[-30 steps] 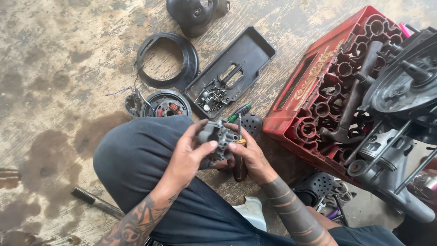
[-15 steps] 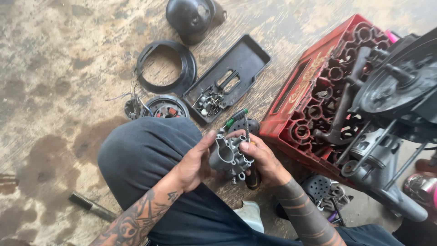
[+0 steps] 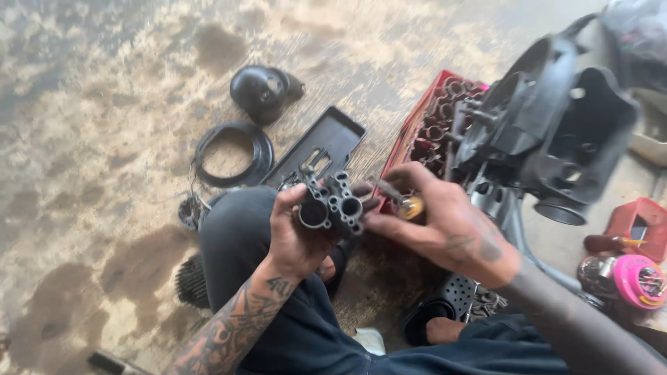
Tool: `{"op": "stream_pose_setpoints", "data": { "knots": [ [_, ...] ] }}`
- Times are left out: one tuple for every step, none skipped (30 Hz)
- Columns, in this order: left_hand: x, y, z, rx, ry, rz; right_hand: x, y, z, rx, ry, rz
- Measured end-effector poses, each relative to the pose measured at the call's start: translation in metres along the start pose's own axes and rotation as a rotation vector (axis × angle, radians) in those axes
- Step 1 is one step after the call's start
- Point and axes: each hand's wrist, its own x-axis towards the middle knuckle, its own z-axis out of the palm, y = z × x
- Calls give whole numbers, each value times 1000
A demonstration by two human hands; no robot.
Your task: The person sits on the floor and works on a disassembled engine, using a screwdriver to adjust components on a metal part. They also use pliers to manipulate a small piece and handle a small metal ring before placing it on a tray.
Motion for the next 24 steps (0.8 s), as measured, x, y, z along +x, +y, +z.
{"op": "stream_pose_setpoints", "data": {
  "knots": [
    [5,-3,8,23,-31,1,-5,22,0,1,36,-15],
    [10,-6,17,-39,-36,61,-9,44,-1,258,127,-83],
    [16,-11,26,-104,-42,118,-12,67,-3,513,211,-162],
    [20,-14,41,-83,-76,116,-19,73,-1,512,243,-186],
    [22,-18,53,-72,-99,188,-26,79,2,681,294,-204],
    [25,-23,64,-63,-123,260,-31,86,5,850,341,-227],
    [28,-33,83,-59,-144,259,-39,79,5,843,357,-241],
    [32,-43,101,-53,-139,353,-45,74,4,935,353,-240],
    [34,-53,115,-46,-128,440,-53,69,8,1034,350,-233],
    [36,-59,119,-42,-143,432,-48,74,11,1034,367,-241],
    [41,-66,125,159,-219,500,-44,81,14,1085,378,-259],
    [48,-73,131,358,-298,567,-39,88,14,1135,389,-279],
    [54,-82,129,363,-326,552,-43,85,8,1137,420,-289],
    [62,-90,126,270,-313,573,-45,82,3,1161,430,-344],
    [68,-100,121,172,-285,595,-48,80,-1,1182,429,-390],
    [65,-100,134,173,-298,580,-50,80,-8,1183,450,-391],
    [61,-102,146,238,-389,647,-52,82,-13,1138,436,-411],
    [58,-103,157,302,-481,712,-53,83,-18,1092,422,-430],
    [61,-102,154,303,-477,703,-50,88,-21,1097,426,-421],
    [65,-100,151,290,-485,687,-46,93,-23,1070,375,-409],
    [68,-98,148,279,-493,674,-41,97,-25,1044,322,-400],
    [68,-92,147,281,-489,667,-40,97,-31,1050,324,-394],
    [66,-87,146,212,-568,559,-40,98,-36,1052,257,-359],
    [65,-81,144,140,-643,449,-40,98,-40,1053,190,-323]
  ]
}}
